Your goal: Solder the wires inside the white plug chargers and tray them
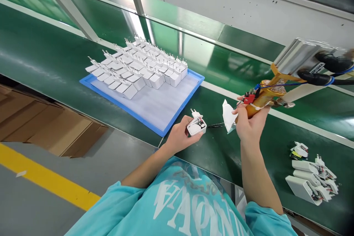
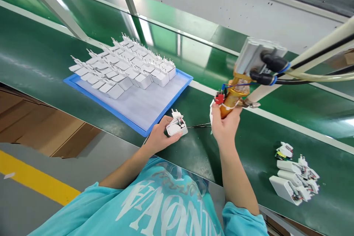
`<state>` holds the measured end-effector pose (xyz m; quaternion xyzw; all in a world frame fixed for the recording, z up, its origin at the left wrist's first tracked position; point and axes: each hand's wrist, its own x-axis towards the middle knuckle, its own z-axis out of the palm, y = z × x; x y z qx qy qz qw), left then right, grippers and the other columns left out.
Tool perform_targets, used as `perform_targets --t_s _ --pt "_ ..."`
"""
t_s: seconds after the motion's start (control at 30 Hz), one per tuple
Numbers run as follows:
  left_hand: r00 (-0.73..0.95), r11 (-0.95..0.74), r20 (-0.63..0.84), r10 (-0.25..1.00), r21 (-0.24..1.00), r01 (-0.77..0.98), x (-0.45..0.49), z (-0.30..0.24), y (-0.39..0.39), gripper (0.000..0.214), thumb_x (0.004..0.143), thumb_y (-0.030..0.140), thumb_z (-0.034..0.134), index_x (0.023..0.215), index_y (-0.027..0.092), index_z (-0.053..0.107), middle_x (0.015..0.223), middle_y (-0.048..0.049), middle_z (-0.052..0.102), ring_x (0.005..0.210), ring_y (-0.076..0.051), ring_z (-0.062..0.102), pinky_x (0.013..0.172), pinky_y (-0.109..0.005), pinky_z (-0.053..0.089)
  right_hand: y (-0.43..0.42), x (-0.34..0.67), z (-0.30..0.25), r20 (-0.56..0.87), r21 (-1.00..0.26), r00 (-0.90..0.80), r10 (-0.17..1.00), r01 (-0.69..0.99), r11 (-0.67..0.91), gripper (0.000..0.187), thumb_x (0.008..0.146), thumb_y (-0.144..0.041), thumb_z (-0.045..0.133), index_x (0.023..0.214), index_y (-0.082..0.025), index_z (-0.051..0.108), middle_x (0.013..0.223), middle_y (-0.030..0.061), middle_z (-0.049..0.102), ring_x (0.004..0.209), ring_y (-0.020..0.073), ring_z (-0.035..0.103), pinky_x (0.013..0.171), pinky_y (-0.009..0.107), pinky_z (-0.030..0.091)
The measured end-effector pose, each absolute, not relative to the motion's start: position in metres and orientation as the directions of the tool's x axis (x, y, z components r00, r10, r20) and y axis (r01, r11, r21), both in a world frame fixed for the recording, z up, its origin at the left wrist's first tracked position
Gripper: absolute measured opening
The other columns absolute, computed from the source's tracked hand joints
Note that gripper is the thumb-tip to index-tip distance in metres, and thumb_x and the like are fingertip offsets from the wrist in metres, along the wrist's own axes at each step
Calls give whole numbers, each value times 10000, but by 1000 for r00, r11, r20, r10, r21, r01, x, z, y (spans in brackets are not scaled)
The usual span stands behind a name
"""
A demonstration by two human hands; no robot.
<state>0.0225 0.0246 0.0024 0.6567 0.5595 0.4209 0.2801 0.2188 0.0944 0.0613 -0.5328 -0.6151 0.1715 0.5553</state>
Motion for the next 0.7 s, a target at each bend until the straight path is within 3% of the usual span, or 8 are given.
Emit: perform_targets --t_s 0.1,0.17,0.23,0.3,0.4,0.5,0.57,0.7 --pt "78 -288 284 956 845 451 24 6 28 292 776 363 672 948 210 493 727 28 657 549 -111 594 489 -202 409 89 250 54 490 -739 177 854 603 299 537 845 -290 579 1325 -186 362 1047 106 648 979 243 659 820 422 559" --pt "107 -361 353 930 816 452 27 4 31 292 791 360 668 983 205 513 770 8 664 585 -115 601 513 -209 426 81 265 46 535 -669 167 828 681 296 668 842 -283 570 1434 -193 275 1238 151 558 1194 284 572 958 499 506" --pt "131 -438 432 892 757 486 29 2 35 306 798 350 666 1032 203 533 825 -15 672 637 -125 610 549 -221 451 70 274 37 656 -561 176 734 764 318 765 834 -279 581 1498 -200 210 1416 185 386 1357 325 415 1067 570 405" --pt "163 -499 495 854 687 529 30 0 39 330 802 338 666 1077 203 542 849 -26 675 675 -139 615 565 -232 460 59 275 30 802 -437 178 571 825 357 802 821 -260 606 1516 -200 209 1462 187 313 1401 353 329 1115 616 320" --pt "233 -554 524 819 618 557 32 2 46 350 802 318 669 1107 201 542 888 -36 683 729 -163 632 570 -245 467 47 265 30 928 -215 5 374 825 522 663 808 -181 607 1434 -267 406 1361 123 443 1333 329 409 1108 589 351" --pt "298 -564 484 823 627 538 34 7 53 344 801 323 667 1096 203 537 974 -49 691 811 -178 662 621 -255 501 46 248 35 886 -41 -317 339 673 738 349 847 -191 552 1172 -286 637 1222 68 534 1248 270 493 1074 504 429" --pt "334 -555 443 832 648 522 36 9 58 332 800 331 659 1084 208 539 980 -44 692 817 -177 671 643 -256 514 49 239 37 822 -3 -458 339 591 807 219 887 -266 530 1049 -257 677 1179 71 555 1218 253 514 1075 492 435" --pt "384 -552 401 832 677 488 40 6 62 310 791 312 642 1068 207 552 970 -41 698 797 -176 676 665 -264 532 57 232 29 736 14 -565 372 562 827 208 903 -329 536 1039 -250 672 1220 96 569 1231 257 525 1052 500 460"
